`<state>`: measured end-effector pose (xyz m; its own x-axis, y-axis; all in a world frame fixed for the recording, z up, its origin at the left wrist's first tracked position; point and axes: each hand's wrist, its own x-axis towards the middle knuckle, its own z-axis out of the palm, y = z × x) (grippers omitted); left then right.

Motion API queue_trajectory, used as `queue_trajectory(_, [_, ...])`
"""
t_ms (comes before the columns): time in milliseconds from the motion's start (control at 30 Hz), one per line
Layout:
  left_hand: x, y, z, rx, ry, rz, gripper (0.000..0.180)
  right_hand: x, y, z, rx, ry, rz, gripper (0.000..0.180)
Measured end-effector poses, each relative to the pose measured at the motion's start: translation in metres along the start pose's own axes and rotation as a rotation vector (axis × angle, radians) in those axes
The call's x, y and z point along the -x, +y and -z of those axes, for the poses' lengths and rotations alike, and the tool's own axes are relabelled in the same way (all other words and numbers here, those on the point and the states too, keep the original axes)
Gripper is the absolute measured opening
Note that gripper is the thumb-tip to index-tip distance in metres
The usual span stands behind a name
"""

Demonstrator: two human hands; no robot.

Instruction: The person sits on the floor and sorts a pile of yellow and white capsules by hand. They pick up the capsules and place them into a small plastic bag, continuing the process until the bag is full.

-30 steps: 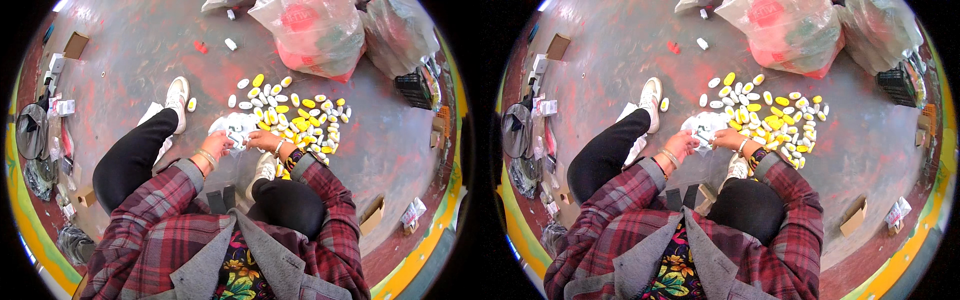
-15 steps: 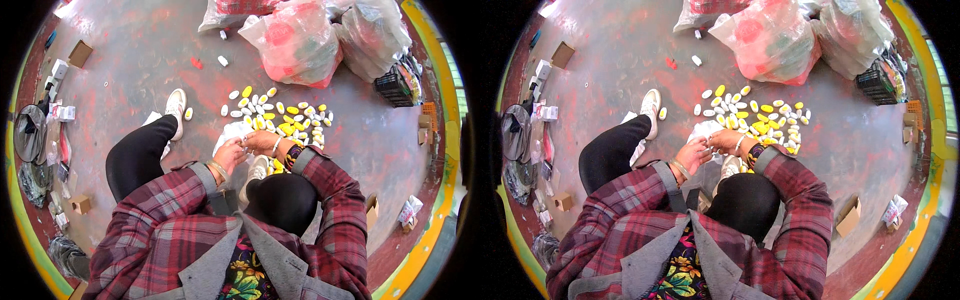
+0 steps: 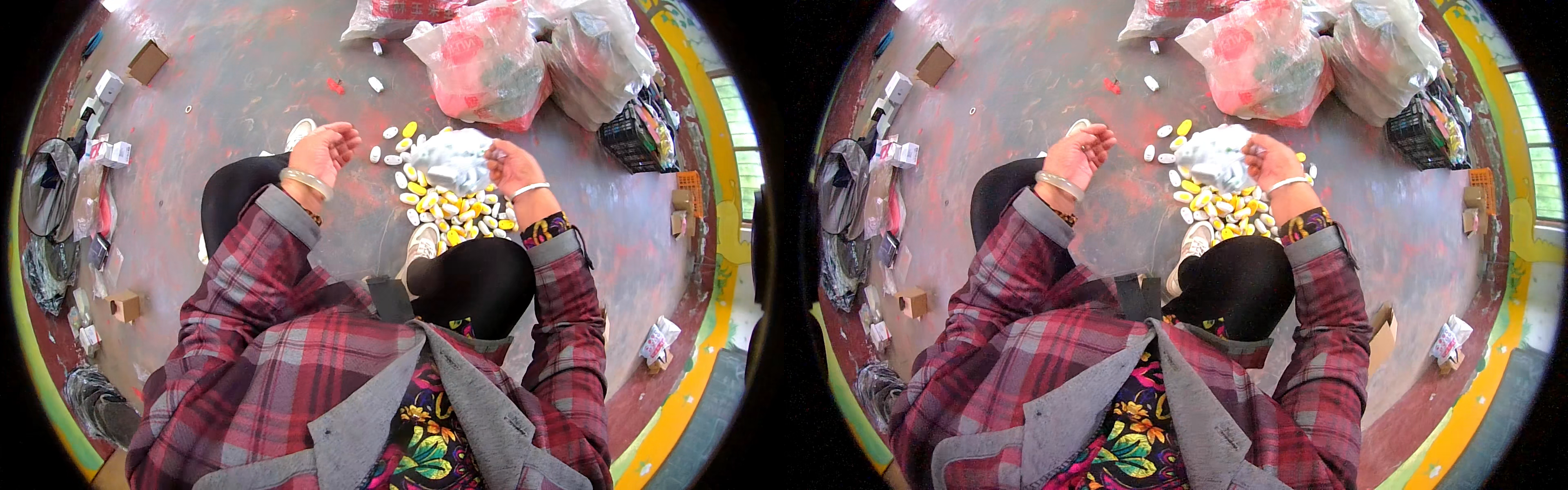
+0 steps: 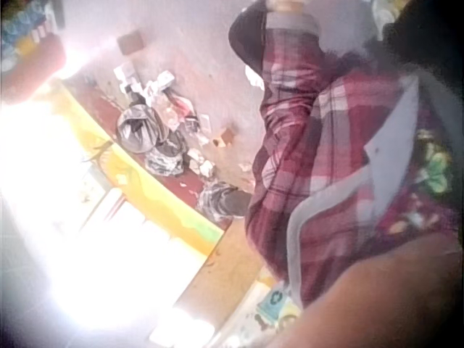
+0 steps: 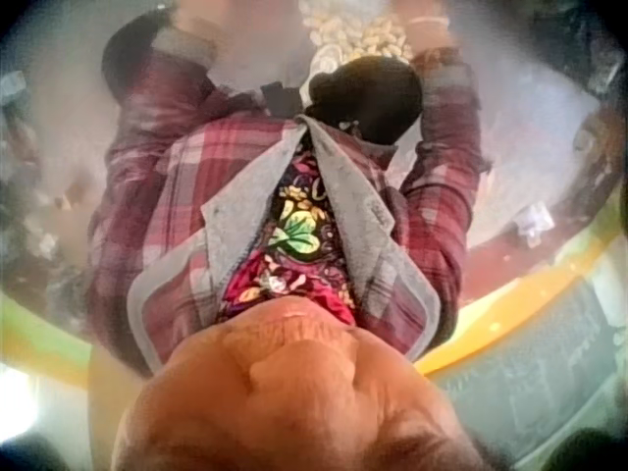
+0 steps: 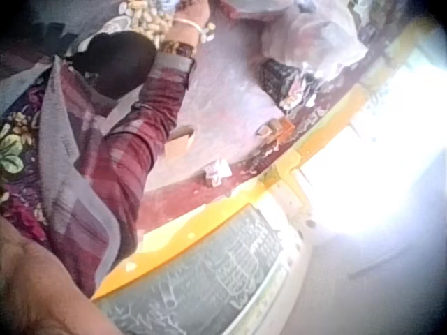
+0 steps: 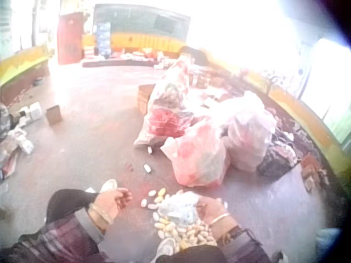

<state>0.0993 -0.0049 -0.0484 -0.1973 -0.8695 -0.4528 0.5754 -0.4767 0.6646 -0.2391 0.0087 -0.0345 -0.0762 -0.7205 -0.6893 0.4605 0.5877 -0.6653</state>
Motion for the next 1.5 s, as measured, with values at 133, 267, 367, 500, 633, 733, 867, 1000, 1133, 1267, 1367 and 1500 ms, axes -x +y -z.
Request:
queue_trajectory(133, [0.022,0.016,0.008,0.001,0.02,-0.018,0.022,0.035,-0.012,-0.001,-0.264,0.046,0.035,0.016])
queue_trajectory(267, [0.03,0.005,0.006,-0.079,-0.002,0.023,0.022,0.054,-0.014,0.013,-0.431,-0.014,0.091,0.017])
queue_trajectory(367, [0.031,-0.006,-0.005,-0.141,-0.016,0.063,0.021,0.06,-0.015,0.039,-0.526,-0.023,0.112,0.018])
queue_trajectory(500, [0.036,-0.003,-0.026,-0.196,-0.005,0.033,0.02,0.067,-0.005,0.057,-0.568,-0.047,0.045,0.019])
queue_trajectory(633, [0.047,0.007,-0.054,-0.23,-0.075,-0.019,0.02,0.062,0.013,0.062,-0.604,-0.092,0.049,0.018])
queue_trajectory(733, [0.044,0.021,-0.078,-0.298,-0.069,-0.082,0.02,0.06,0.019,0.049,-0.661,0.003,0.11,0.014])
queue_trajectory(867, [0.003,0.054,-0.093,-0.391,-0.078,-0.13,0.021,0.076,0.013,0.025,-0.715,-0.069,0.138,0.015])
queue_trajectory(1000, [-0.084,0.079,-0.098,-0.685,-0.09,-0.15,0.022,0.097,-0.003,0.009,-0.708,-0.112,0.185,0.02])
queue_trajectory(1133, [-0.197,0.09,-0.055,-1.602,-0.119,-0.357,0.023,0.092,0.008,-0.01,-0.681,-0.075,0.043,0.016])
queue_trajectory(1267, [-0.284,0.062,-0.052,-2.276,-0.188,-0.196,0.03,0.081,0.0,-0.006,-0.597,0.04,-0.031,0.016])
queue_trajectory(1367, [-0.334,0.037,-0.034,-2.398,-0.172,-0.072,0.035,0.06,-0.001,-0.003,-0.584,0.078,-0.131,0.017])
queue_trajectory(1500, [-0.392,0.008,-0.017,-2.382,-0.2,-0.121,0.035,0.031,-0.004,-0.006,-0.494,0.203,-0.265,0.016])
